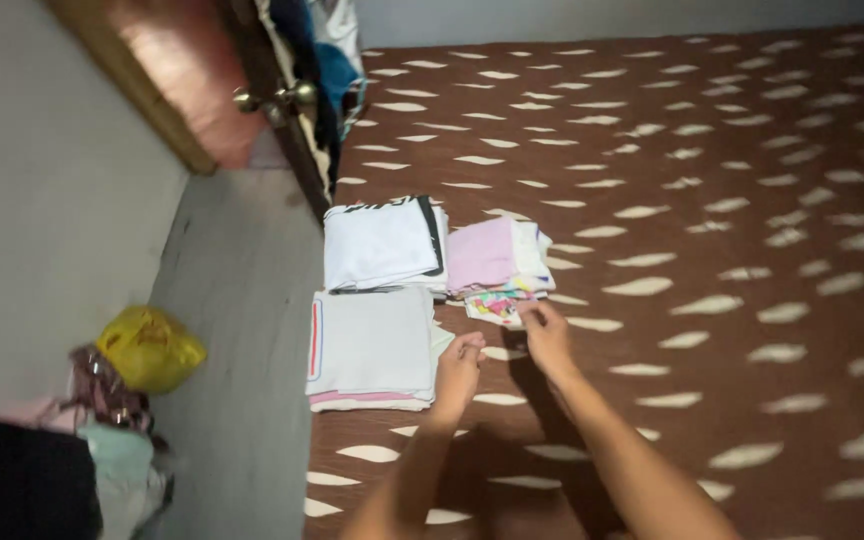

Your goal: Arrange pillows and bolsters on a bed and move folded clothing into storage.

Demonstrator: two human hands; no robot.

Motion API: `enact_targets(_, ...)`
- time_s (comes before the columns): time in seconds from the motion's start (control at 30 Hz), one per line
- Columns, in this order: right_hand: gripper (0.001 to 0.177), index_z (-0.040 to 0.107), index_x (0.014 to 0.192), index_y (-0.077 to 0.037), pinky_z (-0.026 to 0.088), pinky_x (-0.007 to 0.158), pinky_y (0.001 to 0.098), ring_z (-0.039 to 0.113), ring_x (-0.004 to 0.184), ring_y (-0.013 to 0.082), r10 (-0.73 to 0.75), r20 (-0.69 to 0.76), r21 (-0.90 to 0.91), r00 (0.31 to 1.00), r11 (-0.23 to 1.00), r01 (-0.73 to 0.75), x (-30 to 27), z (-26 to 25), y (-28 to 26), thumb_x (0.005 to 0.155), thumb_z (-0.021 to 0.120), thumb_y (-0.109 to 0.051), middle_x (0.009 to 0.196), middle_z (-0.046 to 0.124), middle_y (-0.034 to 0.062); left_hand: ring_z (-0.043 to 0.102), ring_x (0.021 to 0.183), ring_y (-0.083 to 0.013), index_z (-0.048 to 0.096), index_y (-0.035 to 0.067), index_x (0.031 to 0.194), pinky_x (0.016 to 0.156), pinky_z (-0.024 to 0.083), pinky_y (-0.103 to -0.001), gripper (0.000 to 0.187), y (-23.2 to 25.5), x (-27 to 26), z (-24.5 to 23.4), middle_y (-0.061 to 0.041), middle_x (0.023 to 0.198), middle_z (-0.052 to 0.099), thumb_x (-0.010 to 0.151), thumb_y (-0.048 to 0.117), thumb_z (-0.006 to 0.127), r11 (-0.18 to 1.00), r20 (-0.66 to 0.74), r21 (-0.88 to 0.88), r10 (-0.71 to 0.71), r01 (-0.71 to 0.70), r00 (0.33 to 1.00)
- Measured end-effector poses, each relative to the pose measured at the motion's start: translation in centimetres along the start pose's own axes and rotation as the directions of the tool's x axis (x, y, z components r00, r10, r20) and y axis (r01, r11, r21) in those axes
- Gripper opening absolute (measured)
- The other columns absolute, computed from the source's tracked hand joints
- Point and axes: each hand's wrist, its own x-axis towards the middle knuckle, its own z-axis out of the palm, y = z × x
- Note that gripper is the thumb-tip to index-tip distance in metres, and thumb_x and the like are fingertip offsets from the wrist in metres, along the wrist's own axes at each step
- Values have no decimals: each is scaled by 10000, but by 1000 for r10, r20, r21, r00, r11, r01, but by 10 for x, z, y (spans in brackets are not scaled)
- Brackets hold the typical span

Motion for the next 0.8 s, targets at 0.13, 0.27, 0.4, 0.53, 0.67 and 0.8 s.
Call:
enact_targets(0.13, 322, 737, 1138, -51, 549, 875, 409, 699, 984, 270, -125, 2, -317, 992, 941, 119, 75, -5, 0, 920, 698, -285, 1076, 723, 150, 644, 836, -142, 719, 20, 1171, 755, 527, -286, 267, -60, 68, 18, -91, 951, 728, 983, 193, 639, 992, -163, 91, 98, -84, 982)
enact_targets(0.27, 471, 643, 1262, 21, 477, 1013, 472, 586, 1217, 349, -138, 47, -410, 989, 900, 145, 127, -10, 10, 931, 724, -304, 1314, 607, 227, 634, 866, -123, 667, 19, 1177, 787, 521, -281, 272, -49, 78, 39, -48, 974, 712, 956, 175, 636, 998, -254, 33, 65, -59, 965)
enact_targets(0.4, 909, 417, 1466, 90, 389, 1103, 532, 429, 1362, 440, 38, -1, -492, 999, 870, -33, 162, 3, -3, 853, 807, -455, 1481, 421, 304, 588, 967, -187, 664, -59, 1212, 860, 482, -340, 351, -77, 117, 47, -118, 1048, 672, 999, 216, 614, 997, -253, -73, -7, -12, 968)
enact_targets(0.53, 1004, 517, 1444, 53, 497, 1120, 447, 630, 1305, 375, 75, 90, -276, 993, 960, -47, 188, 18, 7, 671, 796, -524, 1425, 622, 252, 422, 1316, -386, 532, -83, 1396, 1100, 303, -485, 643, -124, 161, 46, -290, 1428, 493, 1009, 421, 629, 948, -377, 314, 69, 57, 924)
enact_targets(0.67, 1300, 244, 1432, 201, 411, 1075, 451, 427, 1317, 457, 148, -68, -521, 987, 838, -162, 202, 23, 35, 681, 1024, -518, 1431, 344, 387, 200, 1527, -410, 321, -18, 1547, 1233, 135, -512, 957, -74, 151, 57, -266, 1647, 237, 932, 631, 664, 905, -521, 251, -172, 343, 836)
enact_targets(0.8, 1058, 401, 1438, 69, 515, 1047, 457, 591, 1274, 442, 394, 185, -257, 900, 903, -343, 201, 20, 16, 663, 859, -487, 1366, 596, 292, 169, 1553, -386, 317, 72, 1587, 1258, 114, -508, 1049, -16, 153, 63, -228, 1666, 238, 834, 743, 603, 925, -488, 115, -266, 363, 831)
